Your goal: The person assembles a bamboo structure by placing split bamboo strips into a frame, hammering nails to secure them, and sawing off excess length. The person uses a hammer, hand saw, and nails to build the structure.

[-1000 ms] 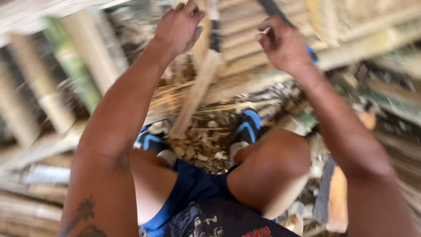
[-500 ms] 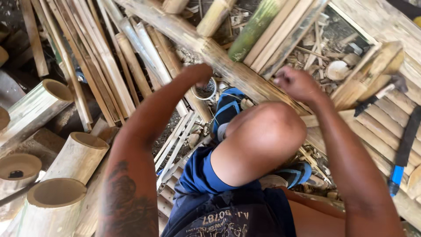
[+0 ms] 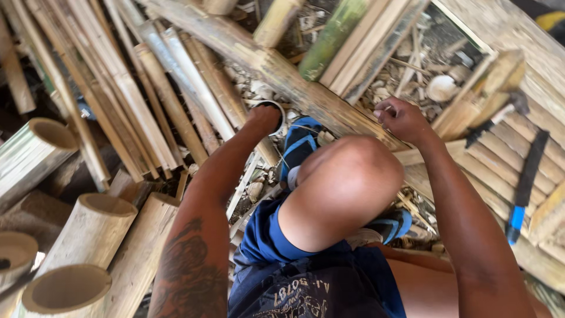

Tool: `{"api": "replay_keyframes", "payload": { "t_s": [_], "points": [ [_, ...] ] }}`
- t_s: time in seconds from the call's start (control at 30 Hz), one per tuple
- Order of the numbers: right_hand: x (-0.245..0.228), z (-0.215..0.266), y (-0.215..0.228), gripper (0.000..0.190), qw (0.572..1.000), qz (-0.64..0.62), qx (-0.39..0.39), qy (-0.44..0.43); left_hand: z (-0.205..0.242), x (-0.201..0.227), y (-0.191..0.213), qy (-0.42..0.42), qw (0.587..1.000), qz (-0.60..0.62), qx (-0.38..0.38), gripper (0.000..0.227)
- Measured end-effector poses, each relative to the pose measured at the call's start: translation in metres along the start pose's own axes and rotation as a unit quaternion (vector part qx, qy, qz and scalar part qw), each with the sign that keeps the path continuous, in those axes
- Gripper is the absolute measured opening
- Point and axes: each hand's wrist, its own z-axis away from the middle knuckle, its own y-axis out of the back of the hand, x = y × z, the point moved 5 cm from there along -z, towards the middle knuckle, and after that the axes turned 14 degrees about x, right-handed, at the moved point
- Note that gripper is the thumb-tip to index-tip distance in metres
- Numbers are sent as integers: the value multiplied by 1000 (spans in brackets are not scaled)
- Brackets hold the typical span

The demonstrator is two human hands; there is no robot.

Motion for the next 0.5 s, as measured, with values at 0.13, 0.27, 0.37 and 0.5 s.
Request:
{"api": "replay_keyframes", "payload": {
  "t_s": [0.13,0.27,0.37,0.5],
  "points": [
    [49,11,12,28,999,-39,11,-35,1,-3,-4,-23,999,-17,-26,24],
    [112,25,25,29,979,-117,54,-156,-4,-6,10,-14,996,-13,-84,22],
    [149,33,35,27,962,-164,114,-186,-12,-5,47,-58,986,-32,-156,19],
    [211,45,62,18,930,-132,288,-187,-45,35,124,-143,971,-47,-185,17]
  ]
}}
